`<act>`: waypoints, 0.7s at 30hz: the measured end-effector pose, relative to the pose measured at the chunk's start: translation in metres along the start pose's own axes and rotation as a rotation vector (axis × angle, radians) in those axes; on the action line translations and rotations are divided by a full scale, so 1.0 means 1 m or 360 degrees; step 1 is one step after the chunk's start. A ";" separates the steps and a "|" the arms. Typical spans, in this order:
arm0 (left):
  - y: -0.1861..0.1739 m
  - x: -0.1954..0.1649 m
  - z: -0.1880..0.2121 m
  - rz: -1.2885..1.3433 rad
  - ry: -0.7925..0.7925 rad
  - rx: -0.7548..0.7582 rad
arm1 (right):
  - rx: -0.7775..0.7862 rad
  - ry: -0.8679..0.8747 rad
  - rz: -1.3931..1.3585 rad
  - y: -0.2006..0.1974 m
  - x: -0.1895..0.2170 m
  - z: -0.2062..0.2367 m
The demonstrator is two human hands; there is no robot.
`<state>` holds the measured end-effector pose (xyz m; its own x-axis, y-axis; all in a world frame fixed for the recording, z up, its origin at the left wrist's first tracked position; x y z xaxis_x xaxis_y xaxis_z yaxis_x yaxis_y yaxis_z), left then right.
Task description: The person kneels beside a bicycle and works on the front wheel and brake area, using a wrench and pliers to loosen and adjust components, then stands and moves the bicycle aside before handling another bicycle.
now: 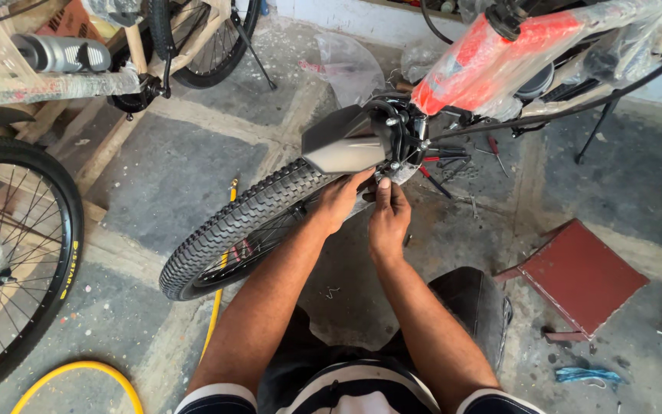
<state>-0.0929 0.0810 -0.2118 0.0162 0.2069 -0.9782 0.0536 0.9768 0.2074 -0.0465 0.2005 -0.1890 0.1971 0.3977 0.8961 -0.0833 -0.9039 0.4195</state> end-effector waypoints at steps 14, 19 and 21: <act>0.006 -0.012 0.011 0.0015 -0.0012 0.0062 | -0.0092 0.0121 0.0256 -0.006 0.011 0.002; 0.006 -0.008 0.013 -0.0069 -0.0044 0.0012 | -0.0069 0.0250 -0.0179 0.000 0.004 0.003; 0.006 -0.004 0.014 -0.0068 0.0005 -0.0049 | -0.0131 0.0360 -0.0373 0.003 0.000 0.005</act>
<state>-0.0785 0.0850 -0.2067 0.0116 0.1648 -0.9863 0.0234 0.9860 0.1650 -0.0416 0.1968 -0.1888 -0.0010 0.6263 0.7796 -0.1420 -0.7718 0.6198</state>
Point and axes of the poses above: each hand's wrist, its own z-axis away from the middle knuckle, its own y-axis out of the palm, x = y × z, the point moved 3 cm from there along -z, towards the middle knuckle, and after that the axes turned 4 degrees about y, right-handed, at the moved point
